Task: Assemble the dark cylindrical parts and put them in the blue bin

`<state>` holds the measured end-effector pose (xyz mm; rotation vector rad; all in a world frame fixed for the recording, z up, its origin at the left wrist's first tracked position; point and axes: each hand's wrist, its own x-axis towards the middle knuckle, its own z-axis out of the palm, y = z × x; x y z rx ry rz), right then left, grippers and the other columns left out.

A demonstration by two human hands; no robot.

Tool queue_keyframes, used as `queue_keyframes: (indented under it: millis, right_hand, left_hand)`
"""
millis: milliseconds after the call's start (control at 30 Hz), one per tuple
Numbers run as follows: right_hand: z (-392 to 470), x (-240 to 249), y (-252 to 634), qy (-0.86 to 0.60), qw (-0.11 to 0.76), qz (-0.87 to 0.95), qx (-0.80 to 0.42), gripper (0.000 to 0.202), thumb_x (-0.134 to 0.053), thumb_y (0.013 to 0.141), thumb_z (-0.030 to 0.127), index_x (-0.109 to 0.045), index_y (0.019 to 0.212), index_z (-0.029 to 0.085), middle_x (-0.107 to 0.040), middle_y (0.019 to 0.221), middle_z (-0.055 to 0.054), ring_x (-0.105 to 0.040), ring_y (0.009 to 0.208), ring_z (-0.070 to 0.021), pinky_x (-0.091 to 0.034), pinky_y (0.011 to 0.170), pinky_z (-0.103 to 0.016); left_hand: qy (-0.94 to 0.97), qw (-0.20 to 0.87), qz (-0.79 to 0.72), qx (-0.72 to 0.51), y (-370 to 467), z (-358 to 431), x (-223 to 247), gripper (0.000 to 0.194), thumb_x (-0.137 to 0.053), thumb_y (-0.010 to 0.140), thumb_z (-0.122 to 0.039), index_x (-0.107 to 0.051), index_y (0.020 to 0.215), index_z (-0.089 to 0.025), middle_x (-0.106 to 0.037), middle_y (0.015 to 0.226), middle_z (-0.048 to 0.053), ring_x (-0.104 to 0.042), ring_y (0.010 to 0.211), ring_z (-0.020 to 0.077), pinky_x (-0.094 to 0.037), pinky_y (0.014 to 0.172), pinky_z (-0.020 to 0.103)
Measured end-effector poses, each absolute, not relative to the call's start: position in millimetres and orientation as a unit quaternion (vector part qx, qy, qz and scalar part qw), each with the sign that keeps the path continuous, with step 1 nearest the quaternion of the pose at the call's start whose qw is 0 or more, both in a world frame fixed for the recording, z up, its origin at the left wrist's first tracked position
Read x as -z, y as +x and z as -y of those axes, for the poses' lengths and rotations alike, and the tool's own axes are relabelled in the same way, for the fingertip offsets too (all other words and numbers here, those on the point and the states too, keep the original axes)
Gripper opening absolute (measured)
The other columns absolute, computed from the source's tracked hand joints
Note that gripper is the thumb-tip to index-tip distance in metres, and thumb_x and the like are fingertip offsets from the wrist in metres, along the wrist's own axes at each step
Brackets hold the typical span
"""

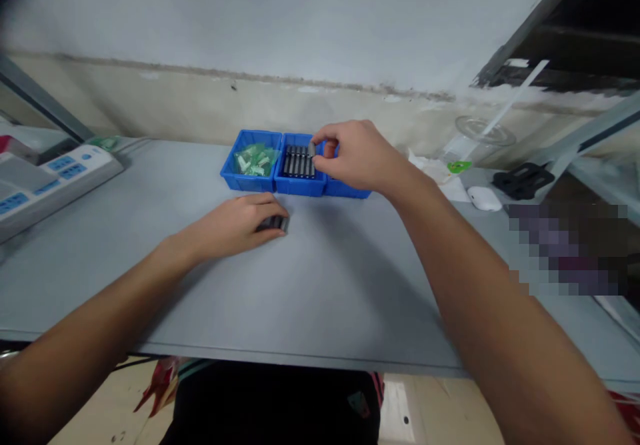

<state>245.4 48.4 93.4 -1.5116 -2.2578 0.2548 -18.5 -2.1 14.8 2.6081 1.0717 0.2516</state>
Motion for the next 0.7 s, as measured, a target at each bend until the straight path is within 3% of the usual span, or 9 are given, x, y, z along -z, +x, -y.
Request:
queue_keyframes:
  millis: [133, 267, 567, 700]
  right_hand:
    - [-100, -92, 238, -0.554, 0.017, 0.831, 0.043, 0.047, -0.07, 0.092, 0.029, -0.084, 0.135, 0.018, -0.083, 0.118, -0.013, -0.075, 0.108, -0.0346, -0.054, 0.088, -0.041]
    - [-133, -83, 227, -0.561, -0.086, 0.82, 0.073, 0.041, -0.072, 0.09, 0.028, -0.085, 0.129, 0.022, -0.082, 0.125, -0.015, -0.076, 0.107, -0.0351, -0.054, 0.079, -0.041]
    - [-156, -65, 220, -0.605, -0.07, 0.792, 0.041, 0.028, -0.09, 0.084, 0.033, -0.087, 0.108, 0.017, -0.081, 0.099, -0.017, -0.073, 0.092, -0.0305, -0.055, 0.08, -0.043]
    - [-154, -59, 216, -0.614, -0.061, 0.785, 0.054, 0.027, -0.089, 0.084, 0.023, -0.088, 0.11, 0.016, -0.082, 0.107, -0.02, -0.075, 0.095, -0.0325, -0.057, 0.079, -0.044]
  left_hand:
    - [0.908, 0.154, -0.38, -0.082, -19, 3, -14, 0.025, -0.069, 0.111, -0.032, -0.076, 0.132, -0.02, -0.075, 0.132, 0.01, -0.075, 0.119, 0.0306, -0.06, 0.1, 0.045]
    - [0.91, 0.157, -0.374, -0.086, -19, 3, -13, 0.025, -0.068, 0.112, -0.034, -0.077, 0.13, -0.02, -0.075, 0.131, 0.01, -0.076, 0.118, 0.0306, -0.061, 0.099, 0.046]
    - [0.913, 0.146, -0.371, -0.086, -17, 6, -15, 0.022, -0.07, 0.111, -0.031, -0.079, 0.127, -0.019, -0.076, 0.128, 0.009, -0.076, 0.115, 0.0299, -0.061, 0.093, 0.044]
    - [0.914, 0.143, -0.368, -0.089, -17, 5, -15, 0.022, -0.069, 0.111, -0.032, -0.079, 0.127, -0.02, -0.075, 0.127, 0.009, -0.077, 0.114, 0.0297, -0.061, 0.092, 0.043]
